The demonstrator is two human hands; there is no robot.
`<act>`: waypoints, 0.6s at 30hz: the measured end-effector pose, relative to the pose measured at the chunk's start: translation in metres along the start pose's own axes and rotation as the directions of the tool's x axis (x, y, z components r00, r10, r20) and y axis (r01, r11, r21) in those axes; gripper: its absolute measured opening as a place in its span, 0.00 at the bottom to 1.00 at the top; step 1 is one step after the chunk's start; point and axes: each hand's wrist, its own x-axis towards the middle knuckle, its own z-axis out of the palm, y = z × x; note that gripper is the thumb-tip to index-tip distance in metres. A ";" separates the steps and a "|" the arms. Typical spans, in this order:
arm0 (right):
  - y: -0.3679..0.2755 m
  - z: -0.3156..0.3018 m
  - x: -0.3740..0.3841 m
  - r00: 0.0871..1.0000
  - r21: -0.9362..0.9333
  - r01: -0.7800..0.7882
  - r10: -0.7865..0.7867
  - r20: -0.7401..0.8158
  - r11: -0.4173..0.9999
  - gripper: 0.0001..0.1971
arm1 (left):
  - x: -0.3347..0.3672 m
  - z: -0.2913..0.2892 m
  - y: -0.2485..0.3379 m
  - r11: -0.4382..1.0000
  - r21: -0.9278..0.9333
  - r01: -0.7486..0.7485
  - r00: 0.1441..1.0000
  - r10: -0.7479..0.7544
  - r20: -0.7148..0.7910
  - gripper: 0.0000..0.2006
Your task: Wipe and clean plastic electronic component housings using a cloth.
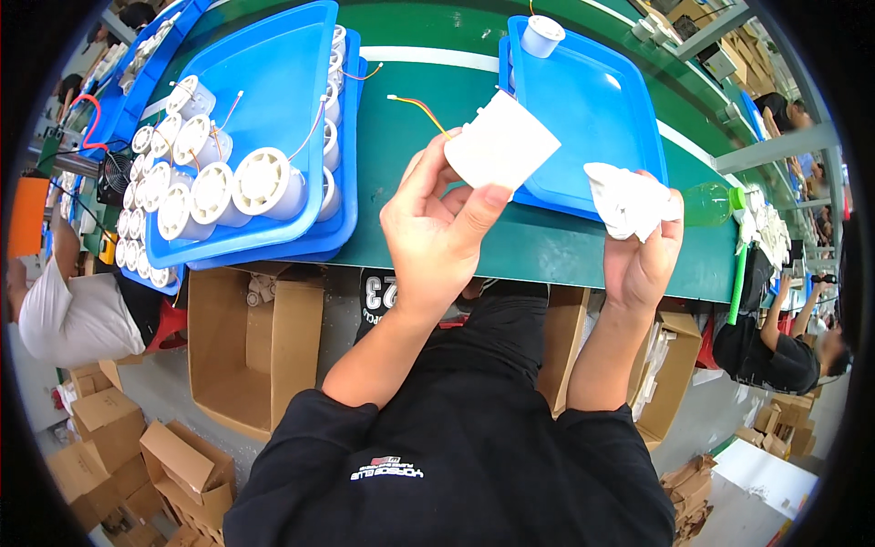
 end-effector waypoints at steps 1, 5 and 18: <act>0.001 -0.006 -0.001 0.999 0.010 0.001 -0.001 0.037 1.000 0.11 | -0.001 0.001 -0.001 1.000 0.000 0.001 1.000 -0.001 0.004 0.28; -0.003 -0.004 -0.004 1.000 -0.018 -0.008 0.007 -0.013 1.000 0.10 | -0.003 0.004 -0.005 0.971 0.209 -0.118 0.992 0.124 -0.017 0.31; -0.005 -0.026 -0.009 1.000 -0.030 0.005 -0.005 0.020 1.000 0.13 | 0.002 -0.002 -0.001 0.056 0.662 -0.747 0.508 0.691 0.515 0.24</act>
